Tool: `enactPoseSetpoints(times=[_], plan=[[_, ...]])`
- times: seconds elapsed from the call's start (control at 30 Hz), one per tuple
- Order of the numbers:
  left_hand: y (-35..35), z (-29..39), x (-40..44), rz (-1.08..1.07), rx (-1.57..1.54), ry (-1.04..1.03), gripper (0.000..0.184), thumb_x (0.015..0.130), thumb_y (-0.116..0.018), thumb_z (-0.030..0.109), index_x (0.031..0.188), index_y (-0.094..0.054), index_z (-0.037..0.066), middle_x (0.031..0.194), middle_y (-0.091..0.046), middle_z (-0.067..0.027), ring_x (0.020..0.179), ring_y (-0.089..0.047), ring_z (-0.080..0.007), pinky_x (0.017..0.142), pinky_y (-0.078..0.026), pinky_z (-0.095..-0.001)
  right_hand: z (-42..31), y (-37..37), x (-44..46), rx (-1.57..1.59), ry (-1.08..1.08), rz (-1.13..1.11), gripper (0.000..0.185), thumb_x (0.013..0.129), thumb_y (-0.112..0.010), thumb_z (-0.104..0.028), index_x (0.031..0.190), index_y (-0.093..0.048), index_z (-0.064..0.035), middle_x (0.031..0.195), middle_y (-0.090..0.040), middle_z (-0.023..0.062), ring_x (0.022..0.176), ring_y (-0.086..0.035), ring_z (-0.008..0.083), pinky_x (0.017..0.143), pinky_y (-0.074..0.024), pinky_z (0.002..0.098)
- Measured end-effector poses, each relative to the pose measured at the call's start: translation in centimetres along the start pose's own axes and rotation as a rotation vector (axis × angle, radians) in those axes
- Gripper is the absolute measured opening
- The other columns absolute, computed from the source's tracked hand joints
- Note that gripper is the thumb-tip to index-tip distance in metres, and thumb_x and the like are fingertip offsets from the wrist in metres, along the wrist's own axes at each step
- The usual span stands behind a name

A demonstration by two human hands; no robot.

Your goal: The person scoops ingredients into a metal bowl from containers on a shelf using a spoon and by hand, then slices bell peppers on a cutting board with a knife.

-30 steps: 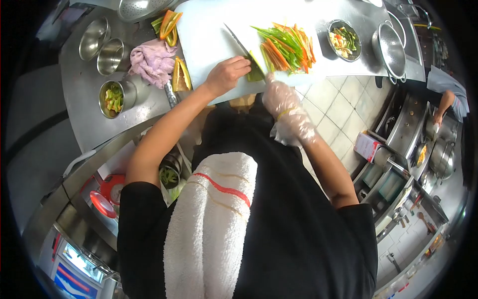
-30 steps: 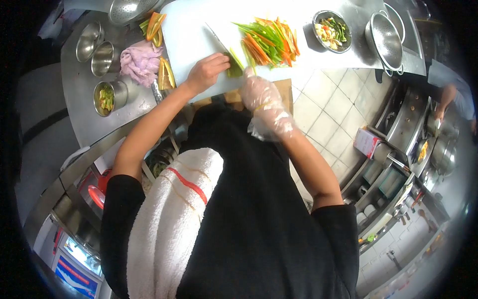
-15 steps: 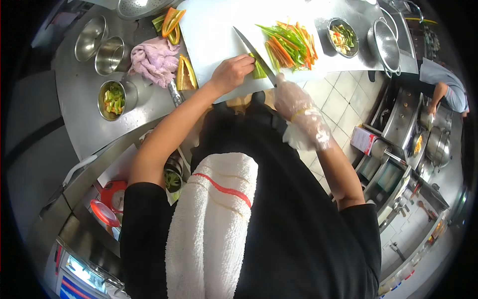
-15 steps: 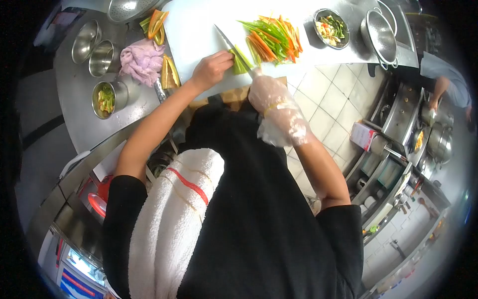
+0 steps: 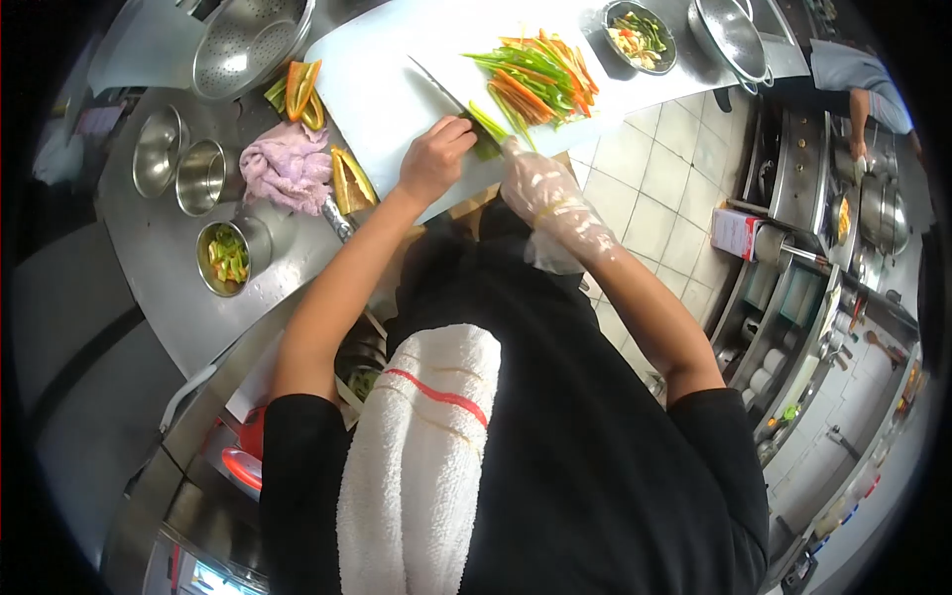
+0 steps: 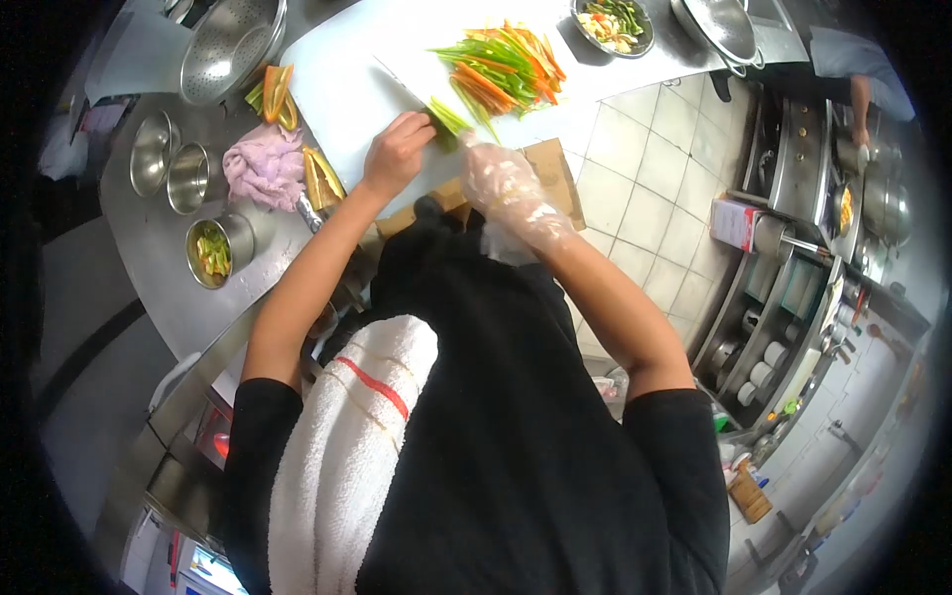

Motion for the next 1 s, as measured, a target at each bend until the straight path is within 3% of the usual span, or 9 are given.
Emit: enactPoseSetpoints(times=[0.13, 0.27, 0.33, 0.4, 0.6, 0.67, 0.73, 0.83, 1.0], plan=[[-0.1, -0.4, 0.1, -0.005, 0.02, 0.009, 0.017, 0.069, -0.053, -0.006, 0.082, -0.063, 0.0, 0.093, -0.062, -0.0113, 0.092, -0.061, -0.027, 0.075, -0.053, -0.0346, -0.3, 3.0, 1.7, 0.186, -0.076, 0.1, 0.019, 0.084, -0.045, -0.005, 0.101, -0.053, -0.0006, 0.073, -0.064, 0.0211, 0.071, -0.065, 0.0374, 0.062, -0.0504, 0.0477], [0.0, -0.3, 0.3, -0.031, -0.022, 0.056, 0.018, 0.068, -0.054, -0.006, 0.083, -0.063, -0.001, 0.094, -0.062, -0.0121, 0.092, -0.061, -0.0282, 0.075, -0.053, -0.0352, 0.0, 1.0, -1.3, 0.049, -0.245, -0.115, 0.021, 0.084, -0.047, -0.006, 0.101, -0.053, 0.003, 0.072, -0.064, 0.0196, 0.071, -0.066, 0.0333, 0.062, -0.0518, 0.0441], [0.2, -0.1, 0.5, 0.007, -0.035, 0.022, 0.019, 0.068, -0.053, -0.007, 0.084, -0.063, -0.002, 0.095, -0.062, -0.0132, 0.092, -0.06, -0.0299, 0.076, -0.052, -0.0367, -0.2, -1.5, -0.6, 0.132, 0.058, 0.209, 0.022, 0.081, -0.051, -0.007, 0.1, -0.056, 0.0017, 0.073, -0.066, 0.0179, 0.069, -0.067, 0.0318, 0.061, -0.0533, 0.0405], [0.0, -0.4, 0.8, 0.002, -0.049, 0.006, 0.018, 0.068, -0.053, -0.007, 0.083, -0.063, -0.002, 0.095, -0.062, -0.0138, 0.092, -0.06, -0.0308, 0.077, -0.052, -0.0376, -1.1, 1.7, 0.4, 0.185, -0.009, 0.233, 0.02, 0.078, -0.055, -0.007, 0.096, -0.057, 0.0011, 0.071, -0.065, 0.0175, 0.068, -0.067, 0.0305, 0.059, -0.053, 0.0386], [-3.2, -4.1, -2.7, -0.058, -0.041, 0.029, 0.02, 0.075, -0.05, -0.001, 0.089, -0.063, -0.003, 0.103, -0.061, -0.0231, 0.102, -0.056, -0.0413, 0.09, -0.047, -0.0468, -0.6, 1.1, -2.4, 0.282, -0.093, -0.175, 0.023, 0.077, -0.06, -0.012, 0.096, -0.056, 0.0015, 0.073, -0.064, 0.0193, 0.071, -0.066, 0.0335, 0.058, -0.0523, 0.042], [-3.0, -3.7, -1.9, -0.078, -0.064, 0.059, 0.021, 0.076, -0.05, -0.004, 0.092, -0.064, -0.005, 0.103, -0.061, -0.0244, 0.099, -0.056, -0.0429, 0.092, -0.045, -0.0482, -0.5, 0.3, -3.1, 0.239, 0.165, 0.435, 0.012, 0.078, -0.056, -0.01, 0.079, -0.059, 0.0018, 0.068, -0.063, 0.017, 0.065, -0.066, 0.0295, 0.057, -0.0528, 0.0394], [-2.5, -2.4, -1.5, -0.077, -0.017, -0.001, 0.017, 0.074, -0.053, -0.008, 0.089, -0.062, -0.007, 0.099, -0.06, -0.0234, 0.095, -0.055, -0.0429, 0.088, -0.045, -0.0481, -0.5, 1.6, -1.3, 0.33, -0.097, 0.218, 0.014, 0.078, -0.056, -0.011, 0.079, -0.059, 0.0023, 0.068, -0.062, 0.018, 0.065, -0.067, 0.0292, 0.056, -0.0527, 0.038], [-1.5, -1.8, -0.9, -0.091, -0.011, 0.009, 0.016, 0.073, -0.054, -0.01, 0.086, -0.062, -0.007, 0.097, -0.06, -0.0224, 0.093, -0.055, -0.0417, 0.084, -0.045, -0.047, -1.0, 2.2, -0.9, 0.306, -0.02, 0.142, 0.016, 0.078, -0.055, -0.011, 0.082, -0.059, 0.0037, 0.068, -0.063, 0.0185, 0.063, -0.067, 0.0296, 0.055, -0.0525, 0.0381], [-2.0, -1.9, -0.8, -0.081, -0.065, 0.069, 0.013, 0.076, -0.056, -0.007, 0.088, -0.062, -0.007, 0.096, -0.059, -0.0214, 0.09, -0.055, -0.0398, 0.082, -0.046, -0.0444, -1.2, -0.6, -2.4, 0.22, -0.033, 0.478, 0.02, 0.069, -0.063, -0.012, 0.083, -0.062, 0.0032, 0.066, -0.064, 0.0179, 0.06, -0.066, 0.0296, 0.052, -0.0514, 0.0401]])
Point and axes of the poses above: each hand's wrist, its own x-axis towards the middle knuckle, its own y-axis out of the back of the hand, z = x × y, the point moved 7 cm from there along x, towards the middle knuckle
